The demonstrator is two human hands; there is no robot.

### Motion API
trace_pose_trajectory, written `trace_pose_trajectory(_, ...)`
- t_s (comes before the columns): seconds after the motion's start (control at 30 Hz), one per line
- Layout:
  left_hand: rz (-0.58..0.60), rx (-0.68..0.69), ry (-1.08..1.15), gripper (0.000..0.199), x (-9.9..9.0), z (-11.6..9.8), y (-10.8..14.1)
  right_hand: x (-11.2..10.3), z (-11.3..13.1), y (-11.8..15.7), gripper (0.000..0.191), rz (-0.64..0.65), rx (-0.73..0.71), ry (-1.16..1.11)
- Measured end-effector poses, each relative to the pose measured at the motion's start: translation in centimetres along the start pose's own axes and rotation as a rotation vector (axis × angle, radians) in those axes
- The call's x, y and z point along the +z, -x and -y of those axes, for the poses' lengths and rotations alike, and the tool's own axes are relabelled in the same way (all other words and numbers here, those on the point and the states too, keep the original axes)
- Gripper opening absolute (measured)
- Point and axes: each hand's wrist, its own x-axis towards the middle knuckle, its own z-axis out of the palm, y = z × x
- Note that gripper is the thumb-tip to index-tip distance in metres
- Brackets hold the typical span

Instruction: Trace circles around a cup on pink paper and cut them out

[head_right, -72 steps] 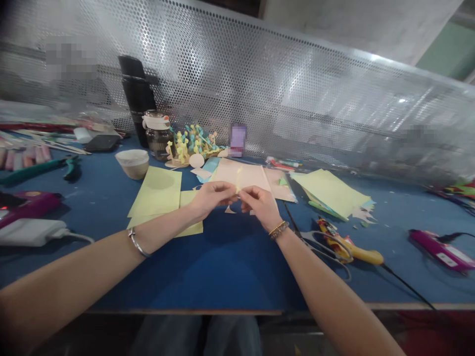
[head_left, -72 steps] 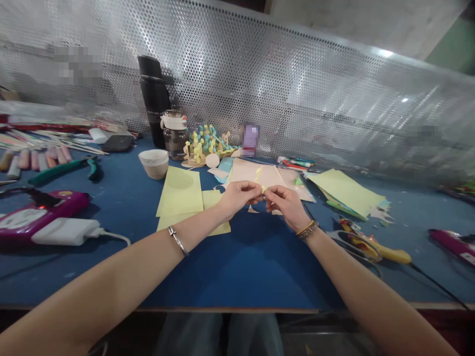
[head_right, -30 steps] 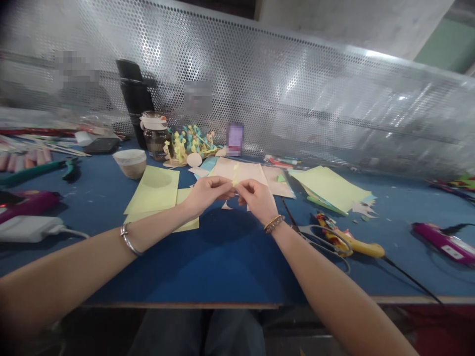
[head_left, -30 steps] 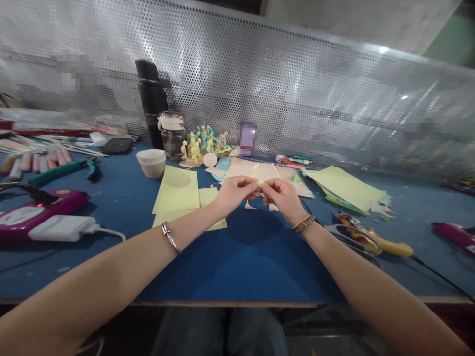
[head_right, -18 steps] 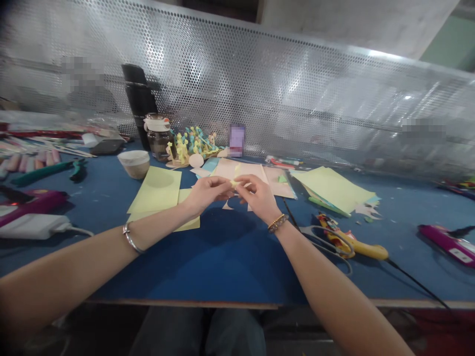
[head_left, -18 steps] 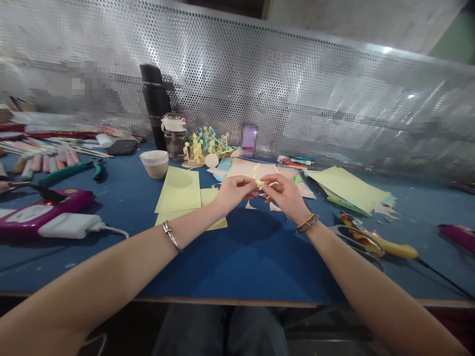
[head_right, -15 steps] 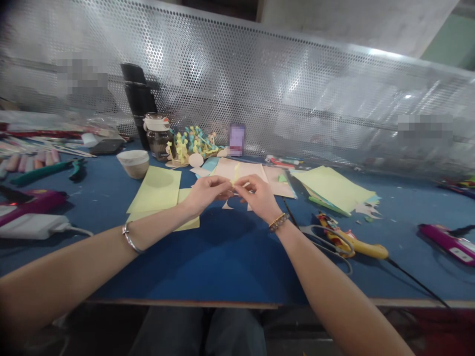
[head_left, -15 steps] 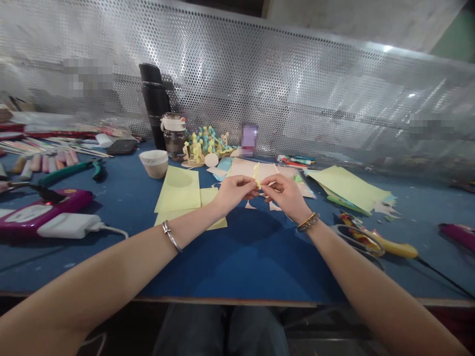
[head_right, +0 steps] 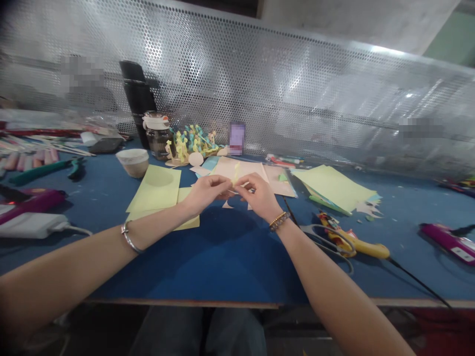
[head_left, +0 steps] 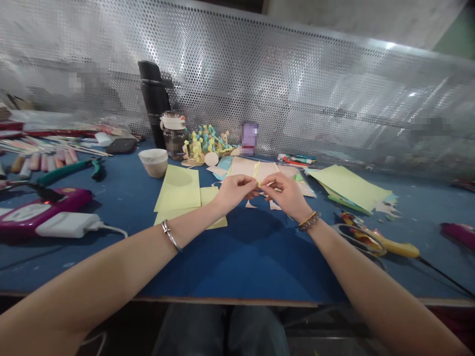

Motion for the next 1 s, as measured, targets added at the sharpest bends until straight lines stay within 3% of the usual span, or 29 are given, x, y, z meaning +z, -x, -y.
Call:
trace_pose_trajectory(0.23, 0.007, -0.012, 0.003, 0.015, 0.15, -0.05, 0.00, 0.28, -0.14, 0.18, 0.024, 0.004, 0.077, -0.056)
trace_pose_trajectory(0.67, 0.035, 0.002, 0.020, 0.012, 0.28, 0.17, 0.00, 0.86, 0.76, 0.36, 0.019, -0.138, 0.236, -0.183)
trace_pose_trajectory(1.0, 0.031, 0.026, -0.054, 0.012, 0.25, 0.15, 0.01, 0.77, 0.39, 0.38, 0.017, -0.112, 0.243, -0.173)
